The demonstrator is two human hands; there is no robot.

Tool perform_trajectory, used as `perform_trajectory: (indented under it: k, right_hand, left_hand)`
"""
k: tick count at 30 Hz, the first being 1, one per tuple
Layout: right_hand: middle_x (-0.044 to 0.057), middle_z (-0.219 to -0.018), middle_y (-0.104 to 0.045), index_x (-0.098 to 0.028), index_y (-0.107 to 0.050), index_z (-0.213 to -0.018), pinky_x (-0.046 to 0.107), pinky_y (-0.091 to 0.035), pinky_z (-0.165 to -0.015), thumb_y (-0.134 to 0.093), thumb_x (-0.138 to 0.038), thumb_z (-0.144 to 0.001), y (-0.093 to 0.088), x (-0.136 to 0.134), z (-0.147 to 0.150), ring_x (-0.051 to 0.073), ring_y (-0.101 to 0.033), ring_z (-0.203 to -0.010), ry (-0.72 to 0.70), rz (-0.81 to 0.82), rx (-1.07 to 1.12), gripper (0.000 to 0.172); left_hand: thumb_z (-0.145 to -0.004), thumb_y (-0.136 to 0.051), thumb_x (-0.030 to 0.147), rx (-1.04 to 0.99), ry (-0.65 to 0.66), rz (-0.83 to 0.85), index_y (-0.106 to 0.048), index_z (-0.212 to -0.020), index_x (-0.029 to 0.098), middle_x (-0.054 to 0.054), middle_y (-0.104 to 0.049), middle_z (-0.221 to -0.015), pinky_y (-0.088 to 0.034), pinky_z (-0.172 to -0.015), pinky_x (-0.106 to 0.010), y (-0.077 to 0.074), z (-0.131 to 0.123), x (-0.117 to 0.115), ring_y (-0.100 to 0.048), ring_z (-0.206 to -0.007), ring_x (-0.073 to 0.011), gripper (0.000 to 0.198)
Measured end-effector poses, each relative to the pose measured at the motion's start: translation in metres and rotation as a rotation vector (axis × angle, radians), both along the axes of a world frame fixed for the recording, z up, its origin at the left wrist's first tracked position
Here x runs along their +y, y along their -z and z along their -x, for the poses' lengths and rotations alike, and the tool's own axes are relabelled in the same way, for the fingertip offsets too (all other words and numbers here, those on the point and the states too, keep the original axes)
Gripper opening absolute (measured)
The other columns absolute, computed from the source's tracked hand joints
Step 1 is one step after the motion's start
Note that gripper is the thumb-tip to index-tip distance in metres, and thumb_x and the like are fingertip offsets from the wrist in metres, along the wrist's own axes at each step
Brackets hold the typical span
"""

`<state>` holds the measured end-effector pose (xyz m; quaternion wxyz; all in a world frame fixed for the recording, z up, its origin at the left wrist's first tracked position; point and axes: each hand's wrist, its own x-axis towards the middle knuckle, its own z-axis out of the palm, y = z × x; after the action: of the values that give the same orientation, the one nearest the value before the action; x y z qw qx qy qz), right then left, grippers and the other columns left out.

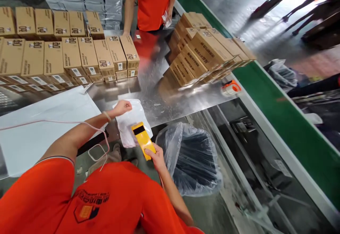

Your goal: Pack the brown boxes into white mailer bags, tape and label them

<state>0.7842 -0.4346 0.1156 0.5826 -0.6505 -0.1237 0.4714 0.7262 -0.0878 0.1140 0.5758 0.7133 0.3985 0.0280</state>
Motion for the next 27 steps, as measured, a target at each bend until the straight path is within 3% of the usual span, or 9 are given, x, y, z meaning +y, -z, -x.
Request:
perform_trajectory:
  k: [4, 6, 8, 13, 15, 18, 21, 24, 27]
  right_hand:
    - [-0.001, -0.059, -0.062, -0.023, -0.070, -0.070, 0.028, -0.039, -0.052, -0.102, -0.055, -0.058, -0.002, -0.003, 0.000, 0.014, -0.048, -0.054, 0.018, 0.064, 0.035, 0.047]
    - [0.000, -0.061, -0.065, -0.022, -0.073, -0.074, 0.029, -0.043, -0.052, -0.102, -0.057, -0.058, -0.002, 0.008, 0.002, 0.015, -0.050, -0.053, 0.045, 0.070, 0.061, 0.048]
    - [0.001, -0.062, -0.067, -0.021, -0.075, -0.077, 0.029, -0.046, -0.052, -0.101, -0.060, -0.057, 0.001, 0.023, 0.005, 0.014, -0.052, -0.051, 0.084, 0.070, 0.089, 0.051]
    - [0.001, -0.058, -0.067, -0.021, -0.074, -0.075, 0.030, -0.048, -0.047, -0.100, -0.061, -0.059, 0.010, 0.044, 0.006, 0.016, -0.053, -0.047, 0.129, 0.117, 0.137, 0.049]
    - [0.001, -0.058, -0.066, -0.021, -0.074, -0.075, 0.030, -0.048, -0.046, -0.099, -0.061, -0.060, 0.012, 0.046, 0.004, 0.016, -0.054, -0.047, 0.134, 0.143, 0.142, 0.049]
    - [0.001, -0.057, -0.064, -0.020, -0.072, -0.073, 0.030, -0.047, -0.046, -0.099, -0.061, -0.059, 0.012, 0.051, 0.001, 0.015, -0.053, -0.047, 0.141, 0.172, 0.135, 0.051]
    - [0.002, -0.059, -0.066, -0.018, -0.074, -0.075, 0.030, -0.047, -0.048, -0.100, -0.060, -0.058, 0.009, 0.064, -0.001, 0.015, -0.053, -0.050, 0.155, 0.179, 0.157, 0.052]
    - [0.002, -0.059, -0.066, -0.018, -0.073, -0.074, 0.030, -0.047, -0.049, -0.099, -0.063, -0.056, 0.006, 0.073, -0.001, 0.015, -0.053, -0.051, 0.140, 0.171, 0.177, 0.055]
    - [0.000, -0.060, -0.064, -0.019, -0.071, -0.071, 0.028, -0.045, -0.051, -0.097, -0.066, -0.056, 0.007, 0.052, 0.008, 0.014, -0.052, -0.053, 0.113, 0.175, 0.120, 0.055]
  left_hand:
    - [-0.083, -0.079, 0.027, 0.050, -0.060, -0.175, -0.061, -0.067, 0.020, 0.001, -0.055, -0.060, -0.046, -0.073, -0.029, 0.002, -0.023, 0.078, -0.058, -0.075, -0.0184, 0.025]
    - [-0.083, -0.080, 0.028, 0.076, -0.043, -0.211, -0.060, -0.067, 0.020, 0.001, -0.054, -0.059, -0.045, -0.072, -0.029, 0.009, -0.033, 0.100, -0.056, -0.073, -0.0176, 0.028]
    - [-0.085, -0.080, 0.029, 0.103, -0.004, -0.229, -0.060, -0.068, 0.020, 0.002, -0.055, -0.060, -0.046, -0.073, -0.028, 0.021, -0.039, 0.108, -0.055, -0.073, -0.0163, 0.028]
    - [-0.088, -0.078, 0.028, 0.222, 0.183, -0.221, -0.069, -0.073, 0.015, -0.001, -0.064, -0.067, -0.051, -0.076, -0.027, 0.062, -0.041, 0.087, -0.061, -0.077, -0.0175, 0.022]
    - [-0.088, -0.079, 0.024, 0.275, 0.247, -0.243, -0.075, -0.081, 0.012, -0.003, -0.070, -0.076, -0.053, -0.080, -0.028, 0.070, -0.039, 0.080, -0.067, -0.084, -0.0209, 0.014]
    - [-0.095, -0.075, 0.025, 0.344, 0.241, -0.372, -0.080, -0.107, 0.012, -0.013, -0.077, -0.113, -0.056, -0.099, -0.036, 0.066, -0.039, 0.080, -0.071, -0.117, -0.0318, 0.018]
    - [-0.110, -0.060, 0.033, 0.418, 0.193, -0.501, -0.076, -0.129, 0.012, -0.025, -0.069, -0.144, -0.054, -0.113, -0.049, 0.054, -0.048, 0.076, -0.062, -0.142, -0.0401, 0.033]
    - [-0.116, -0.052, 0.047, 0.489, 0.261, -0.506, -0.076, -0.130, 0.007, -0.029, -0.073, -0.141, -0.056, -0.112, -0.051, 0.050, -0.056, 0.053, -0.069, -0.137, -0.0420, 0.049]
    - [-0.119, -0.044, 0.052, 0.556, 0.336, -0.498, -0.077, -0.131, 0.002, -0.033, -0.074, -0.141, -0.057, -0.112, -0.052, 0.052, -0.058, 0.026, -0.071, -0.137, -0.0442, 0.061]
